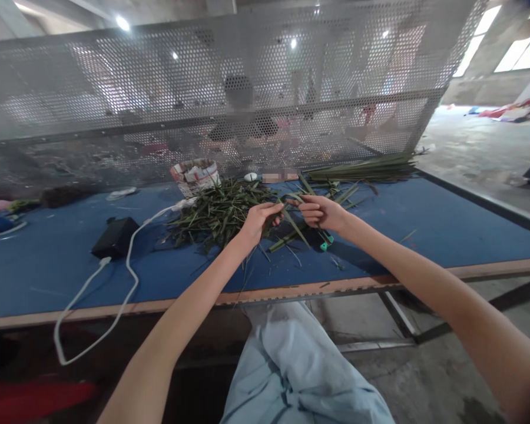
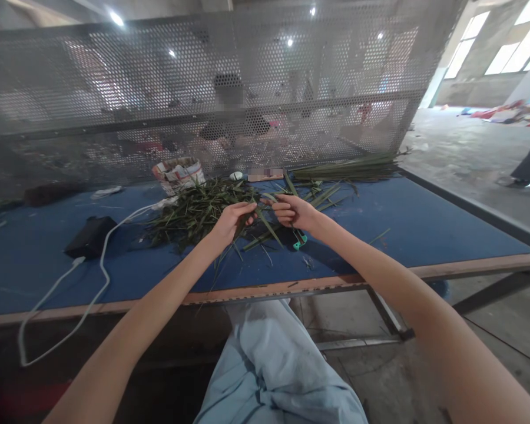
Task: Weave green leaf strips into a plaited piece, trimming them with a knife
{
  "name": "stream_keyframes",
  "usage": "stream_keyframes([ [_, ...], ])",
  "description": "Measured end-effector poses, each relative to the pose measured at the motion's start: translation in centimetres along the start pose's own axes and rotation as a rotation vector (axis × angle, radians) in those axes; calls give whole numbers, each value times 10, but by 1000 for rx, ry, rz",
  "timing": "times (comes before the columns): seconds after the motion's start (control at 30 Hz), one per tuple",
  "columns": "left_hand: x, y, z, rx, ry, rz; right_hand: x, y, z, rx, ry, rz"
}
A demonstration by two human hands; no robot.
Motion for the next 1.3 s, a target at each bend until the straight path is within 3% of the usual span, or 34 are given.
stream_keyframes([
  [0.37, -1, -1, 2, 0, 6, 4, -2, -19, 8, -63, -59, -102],
  [0.47, -3, -4, 2, -17, 14, -10, 2, -17, 2, -64, 30, -62],
  [0.57, -4, -11, 3, -33, -2, -65, 5, -4, -6, -110, 149, 56],
  [0.73, -9, -22, 4, -5, -17, -149, 2, -2, -13, -327, 279, 128],
  [1.0, -13, -26, 6, 160, -67, -157, -12, -3, -28, -701, 477, 288],
  [1.17, -9, -20, 7, 137, -75, -112, -9, -14, -30, -903, 588, 249],
  [1.3, -6, -13, 4, 108, -56, -60, -8, -19, -26, -865, 582, 190],
])
Point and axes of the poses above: each hand's wrist, its own x-axis towards the middle knuckle, its own y-axis out of the back of the hand, z = x × y, the point moved 10 cm from there along x, towards the middle knuckle, and after that the axes turned 6 degrees about x, right-handed, at the moved point
